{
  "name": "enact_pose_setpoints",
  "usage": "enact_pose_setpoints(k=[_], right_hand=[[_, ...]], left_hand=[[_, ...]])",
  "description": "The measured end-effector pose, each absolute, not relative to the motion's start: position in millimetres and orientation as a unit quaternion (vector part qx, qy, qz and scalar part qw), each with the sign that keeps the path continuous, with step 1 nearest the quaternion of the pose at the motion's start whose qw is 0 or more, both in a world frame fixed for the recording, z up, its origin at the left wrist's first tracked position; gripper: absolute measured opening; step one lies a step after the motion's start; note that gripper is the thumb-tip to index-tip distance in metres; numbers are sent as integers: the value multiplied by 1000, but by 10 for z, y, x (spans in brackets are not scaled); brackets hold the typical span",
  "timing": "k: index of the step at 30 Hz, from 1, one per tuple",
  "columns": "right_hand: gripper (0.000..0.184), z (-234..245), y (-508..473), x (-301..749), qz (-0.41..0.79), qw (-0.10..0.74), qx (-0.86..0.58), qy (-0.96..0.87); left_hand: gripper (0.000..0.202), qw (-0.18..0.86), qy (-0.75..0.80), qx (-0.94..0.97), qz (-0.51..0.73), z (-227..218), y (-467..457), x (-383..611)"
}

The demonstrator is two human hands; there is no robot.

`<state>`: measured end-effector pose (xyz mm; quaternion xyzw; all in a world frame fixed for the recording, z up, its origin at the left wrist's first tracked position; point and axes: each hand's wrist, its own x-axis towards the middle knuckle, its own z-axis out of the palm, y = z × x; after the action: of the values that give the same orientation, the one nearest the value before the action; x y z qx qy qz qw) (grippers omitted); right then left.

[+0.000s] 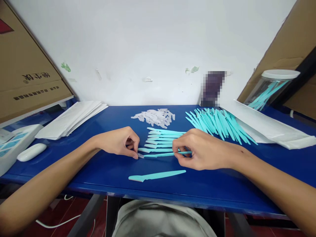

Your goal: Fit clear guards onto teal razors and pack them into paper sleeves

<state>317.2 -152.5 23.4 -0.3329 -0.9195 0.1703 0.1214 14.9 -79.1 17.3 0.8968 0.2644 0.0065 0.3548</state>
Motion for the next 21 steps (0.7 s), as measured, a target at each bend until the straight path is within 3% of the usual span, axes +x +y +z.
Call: enact_pose_setpoints(k=[12, 21], right_hand=[[12, 137, -1554, 3099, 175, 121, -332, -919], [16, 51, -1491, 3102, 92, 149, -316, -932]], left_hand=[[24, 346, 270, 898, 33, 179, -852, 217], [31, 349, 259, 884, 174, 91, -823, 295]])
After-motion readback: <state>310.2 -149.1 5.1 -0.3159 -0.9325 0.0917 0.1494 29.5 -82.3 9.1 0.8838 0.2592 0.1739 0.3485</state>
